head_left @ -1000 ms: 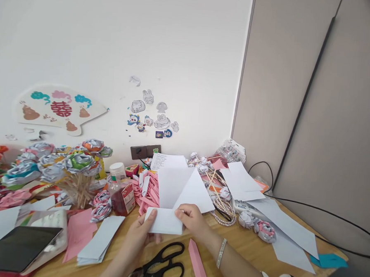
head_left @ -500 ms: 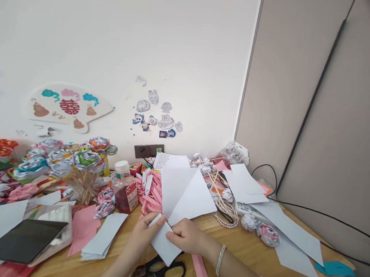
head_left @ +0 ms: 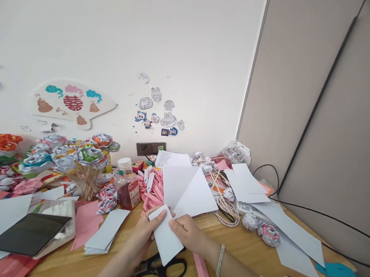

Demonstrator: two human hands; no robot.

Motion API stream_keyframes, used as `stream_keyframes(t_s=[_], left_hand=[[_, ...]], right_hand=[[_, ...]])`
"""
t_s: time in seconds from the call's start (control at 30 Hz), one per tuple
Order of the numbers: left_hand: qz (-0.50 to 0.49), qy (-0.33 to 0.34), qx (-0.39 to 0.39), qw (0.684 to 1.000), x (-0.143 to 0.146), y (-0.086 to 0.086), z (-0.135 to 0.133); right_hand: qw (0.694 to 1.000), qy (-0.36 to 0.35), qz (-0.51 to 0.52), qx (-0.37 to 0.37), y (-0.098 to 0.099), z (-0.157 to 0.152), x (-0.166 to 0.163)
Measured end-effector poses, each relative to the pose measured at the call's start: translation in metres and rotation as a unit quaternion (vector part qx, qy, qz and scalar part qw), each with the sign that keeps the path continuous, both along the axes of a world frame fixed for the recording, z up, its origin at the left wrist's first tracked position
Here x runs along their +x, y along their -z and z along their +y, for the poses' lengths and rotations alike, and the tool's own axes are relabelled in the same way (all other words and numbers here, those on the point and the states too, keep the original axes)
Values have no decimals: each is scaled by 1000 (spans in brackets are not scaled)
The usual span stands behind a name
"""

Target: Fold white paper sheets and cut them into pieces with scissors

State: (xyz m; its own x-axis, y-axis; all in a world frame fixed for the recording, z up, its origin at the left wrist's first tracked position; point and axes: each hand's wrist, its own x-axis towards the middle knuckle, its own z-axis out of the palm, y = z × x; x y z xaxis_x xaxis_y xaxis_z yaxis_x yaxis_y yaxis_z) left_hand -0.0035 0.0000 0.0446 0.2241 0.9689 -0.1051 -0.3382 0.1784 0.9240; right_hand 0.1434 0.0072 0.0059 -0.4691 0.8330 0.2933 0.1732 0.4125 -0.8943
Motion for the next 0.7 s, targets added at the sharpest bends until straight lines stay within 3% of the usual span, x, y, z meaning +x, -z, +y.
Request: stream_keyframes(t_s=[0.13,0.3,0.57,0.7], left_hand=[[-48,-56,-10,997,6,0,-5],[-38,-88,7,995,2,-4,-5],[-119,55,13,991,-2,0,-10],[-104,76,38,991,1,5,-12]], right_hand=[[1000,-9,0,15,-3,-3,-3],[999,-10,-32,18,-7,-4,-4],[989,11,114,-91,1,-2,-8],[977,31,169,-125,2,-1,-11]])
